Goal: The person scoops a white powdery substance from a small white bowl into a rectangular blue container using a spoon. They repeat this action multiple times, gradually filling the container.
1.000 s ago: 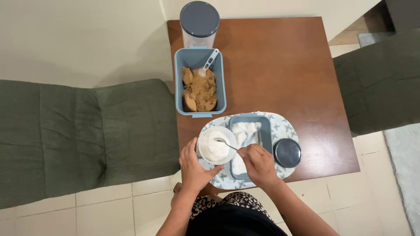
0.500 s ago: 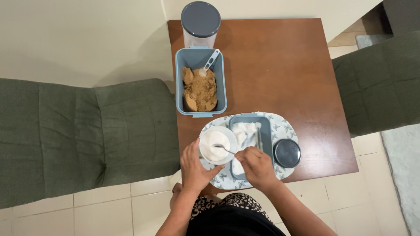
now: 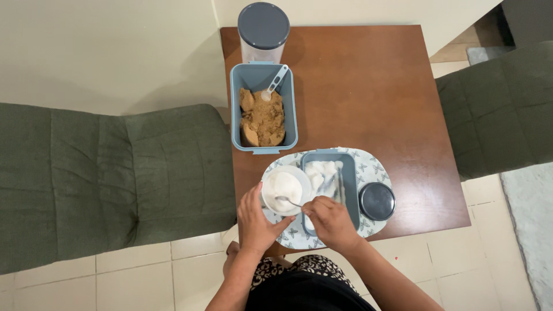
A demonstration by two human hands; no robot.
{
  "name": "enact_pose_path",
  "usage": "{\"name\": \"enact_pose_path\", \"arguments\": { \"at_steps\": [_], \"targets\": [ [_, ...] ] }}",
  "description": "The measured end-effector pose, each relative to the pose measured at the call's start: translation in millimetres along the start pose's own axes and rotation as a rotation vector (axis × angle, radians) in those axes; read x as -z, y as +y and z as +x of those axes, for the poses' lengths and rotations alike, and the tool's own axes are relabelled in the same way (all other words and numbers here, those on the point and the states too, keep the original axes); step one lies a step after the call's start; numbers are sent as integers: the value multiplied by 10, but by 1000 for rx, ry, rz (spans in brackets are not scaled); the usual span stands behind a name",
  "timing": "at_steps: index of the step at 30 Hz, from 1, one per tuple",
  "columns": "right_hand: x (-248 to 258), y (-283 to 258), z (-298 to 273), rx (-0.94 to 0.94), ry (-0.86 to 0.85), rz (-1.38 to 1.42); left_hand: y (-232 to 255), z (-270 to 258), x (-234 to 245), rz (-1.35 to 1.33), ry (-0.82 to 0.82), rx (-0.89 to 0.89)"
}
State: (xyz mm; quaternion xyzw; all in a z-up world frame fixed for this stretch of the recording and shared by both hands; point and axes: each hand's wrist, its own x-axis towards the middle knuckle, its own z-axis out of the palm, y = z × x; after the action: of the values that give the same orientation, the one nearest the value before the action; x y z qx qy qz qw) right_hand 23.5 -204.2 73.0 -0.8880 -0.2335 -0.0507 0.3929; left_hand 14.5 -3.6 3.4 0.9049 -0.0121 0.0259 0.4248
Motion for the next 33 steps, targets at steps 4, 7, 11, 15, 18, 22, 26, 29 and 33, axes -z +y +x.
{"name": "enact_pose_path", "arguments": {
  "at_steps": [4, 7, 11, 15, 18, 22, 26, 29, 33],
  "targets": [
    [-41, -19, 32, 18, 0, -10, 2, -7, 8, 5, 15, -8],
    [67, -24, 18, 20, 38, -37, 2, -2, -4, 18, -4, 19],
    [132, -45, 11, -15, 31, -23, -3, -23, -2, 26, -8, 27],
    [53, -58, 15, -55, -88, -8, -10, -29, -14, -8, -4, 10],
    [53, -42, 10, -49, -47, 9, -16, -31, -17, -9, 35, -42],
    [116, -3, 11, -44, -3, -49, -9, -36, -16, -1, 15, 17],
    [75, 0, 50, -51, -48, -42, 4, -33, -8, -11, 1, 37],
    [71, -5, 67, -51, -38, -16, 5, -24, -6, -10, 14, 13],
    [164, 4, 69, -42, 49, -42, 1, -30, -5, -1, 30, 0]
  ]
}}
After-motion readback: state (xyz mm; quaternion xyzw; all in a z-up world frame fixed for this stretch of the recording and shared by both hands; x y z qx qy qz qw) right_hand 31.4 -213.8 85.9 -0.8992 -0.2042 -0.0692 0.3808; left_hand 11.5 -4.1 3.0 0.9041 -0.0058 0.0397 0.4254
